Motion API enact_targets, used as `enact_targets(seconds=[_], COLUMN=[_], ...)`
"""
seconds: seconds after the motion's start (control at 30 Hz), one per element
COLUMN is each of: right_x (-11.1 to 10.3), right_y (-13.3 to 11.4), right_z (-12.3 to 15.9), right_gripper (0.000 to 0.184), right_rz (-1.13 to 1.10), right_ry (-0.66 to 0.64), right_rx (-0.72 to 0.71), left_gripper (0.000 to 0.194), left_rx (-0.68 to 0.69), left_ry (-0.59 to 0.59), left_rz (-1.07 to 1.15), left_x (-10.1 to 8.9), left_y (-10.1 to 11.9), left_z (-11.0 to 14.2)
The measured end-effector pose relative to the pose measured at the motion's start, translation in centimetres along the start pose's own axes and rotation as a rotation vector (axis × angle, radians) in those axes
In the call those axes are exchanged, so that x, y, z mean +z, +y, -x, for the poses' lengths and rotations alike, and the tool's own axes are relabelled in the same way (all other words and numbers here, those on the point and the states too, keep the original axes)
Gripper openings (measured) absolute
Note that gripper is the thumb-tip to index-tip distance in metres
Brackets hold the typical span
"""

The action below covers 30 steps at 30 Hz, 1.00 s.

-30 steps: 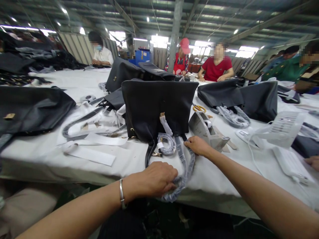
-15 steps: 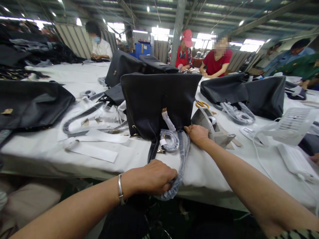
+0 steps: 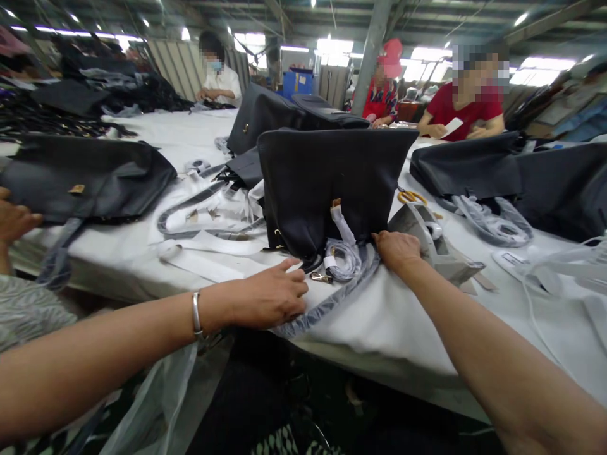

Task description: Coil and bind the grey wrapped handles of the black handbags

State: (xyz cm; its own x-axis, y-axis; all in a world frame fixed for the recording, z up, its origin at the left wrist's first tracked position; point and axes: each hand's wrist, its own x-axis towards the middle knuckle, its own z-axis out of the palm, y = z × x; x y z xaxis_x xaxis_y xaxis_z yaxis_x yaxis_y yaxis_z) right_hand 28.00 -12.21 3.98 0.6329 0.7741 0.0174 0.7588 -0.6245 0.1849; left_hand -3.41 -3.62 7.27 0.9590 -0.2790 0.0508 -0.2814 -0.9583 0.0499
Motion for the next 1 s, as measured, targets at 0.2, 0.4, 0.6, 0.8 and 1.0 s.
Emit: enact_targets(seconds=[0.2, 0.4, 0.6, 0.8, 1.0], right_x=[-1.3, -4.0, -5.2, -4.4, -4.1], right_y=[0.3, -0.5, -4.2, -3.0, -1.0], right_z=[0.9, 9.0, 15.2, 15.0, 15.5], right_gripper=[0.038, 0.04, 0.041, 0.017, 0.022], right_rz=[0.059, -0.394, -0.382, -0.443, -0.672], right_ry=[0.025, 0.285, -0.202, -0.219, -0.143], right_rx=[-0.04, -0.615, -0.939, -0.996, -0.988], left_gripper=[0.012, 0.006, 0.009, 0.029, 0.036], left_rx=[-0.083, -0.082, -0.138, -0.854, -0.963], left_ry=[0.074, 0.188, 0.246, 0.734, 0.827], left_rz=[-0.003, 0.156, 0.159, 0.747, 2.104], left_x=[0.2, 0.6, 1.5, 2.2, 3.6], left_y=[-1.6, 0.8, 2.1, 5.3, 11.1], left_z=[2.5, 0.8, -1.0, 1.7, 1.5])
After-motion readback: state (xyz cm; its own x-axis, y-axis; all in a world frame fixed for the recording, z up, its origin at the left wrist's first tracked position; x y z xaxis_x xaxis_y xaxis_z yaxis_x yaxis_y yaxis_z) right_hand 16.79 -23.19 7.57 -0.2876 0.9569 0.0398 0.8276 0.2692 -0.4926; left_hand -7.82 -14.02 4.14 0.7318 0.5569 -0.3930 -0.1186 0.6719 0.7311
